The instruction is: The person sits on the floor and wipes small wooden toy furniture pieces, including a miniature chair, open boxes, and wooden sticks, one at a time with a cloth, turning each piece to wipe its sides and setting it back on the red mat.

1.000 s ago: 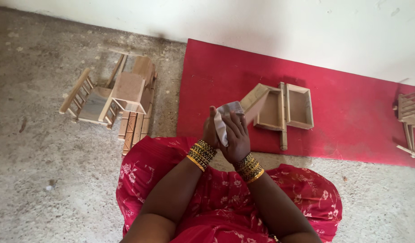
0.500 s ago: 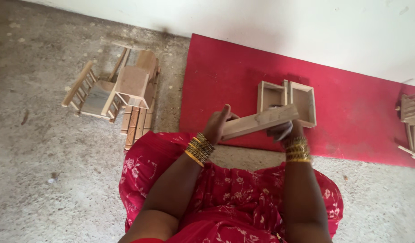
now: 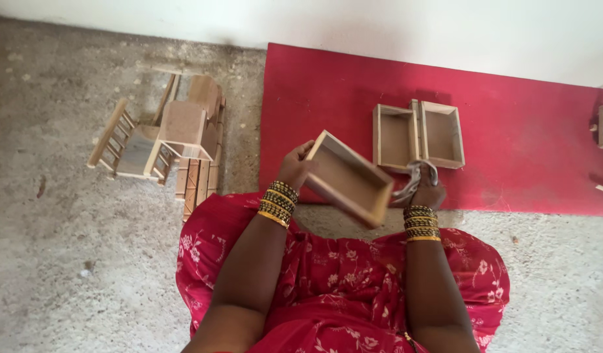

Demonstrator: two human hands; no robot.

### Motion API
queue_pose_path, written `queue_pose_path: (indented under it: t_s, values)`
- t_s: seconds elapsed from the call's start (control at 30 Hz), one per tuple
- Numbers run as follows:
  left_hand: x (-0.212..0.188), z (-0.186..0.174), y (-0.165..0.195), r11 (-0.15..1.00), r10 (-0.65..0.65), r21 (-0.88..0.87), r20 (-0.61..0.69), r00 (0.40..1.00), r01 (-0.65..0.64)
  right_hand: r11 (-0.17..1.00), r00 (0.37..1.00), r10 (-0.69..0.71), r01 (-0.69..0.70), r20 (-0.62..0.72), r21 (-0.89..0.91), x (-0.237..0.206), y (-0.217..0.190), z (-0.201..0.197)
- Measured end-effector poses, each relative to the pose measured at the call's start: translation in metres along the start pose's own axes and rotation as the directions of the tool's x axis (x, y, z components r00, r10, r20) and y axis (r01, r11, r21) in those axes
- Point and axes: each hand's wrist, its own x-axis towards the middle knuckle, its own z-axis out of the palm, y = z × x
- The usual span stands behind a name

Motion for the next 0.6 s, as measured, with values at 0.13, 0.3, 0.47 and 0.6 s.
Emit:
queue_pose_path:
  t_s: [0.13, 0.3, 0.47, 0.6]
  values:
    - [-0.013, 0.0, 0.01, 0.919, 0.023, 0.393, -0.022, 0.999, -0.012, 0.827, 0.977, 0.165, -0.062, 0.137, -0.558, -0.033, -0.001, 0.028]
    - [-0.019, 0.0, 0.015, 0.854, 0.126, 0.515, -0.056, 0.99, -0.079, 0.907, 0.941, 0.192, -0.061, 0.279, -0.417, -0.081, 0.044, 0.086]
    - [-0.022, 0.002, 0.008, 0.947, -0.022, 0.313, -0.138, 0.99, 0.065, 0.917, 0.743, -0.294, 0.398, 0.601, -0.044, -0.131, 0.069, 0.129]
    - [-0.024, 0.002, 0.008, 0.886, 0.114, 0.462, -0.118, 0.987, -0.047, 0.677, 0.628, -0.517, 0.716, 0.582, -0.172, -0.151, 0.064, 0.12]
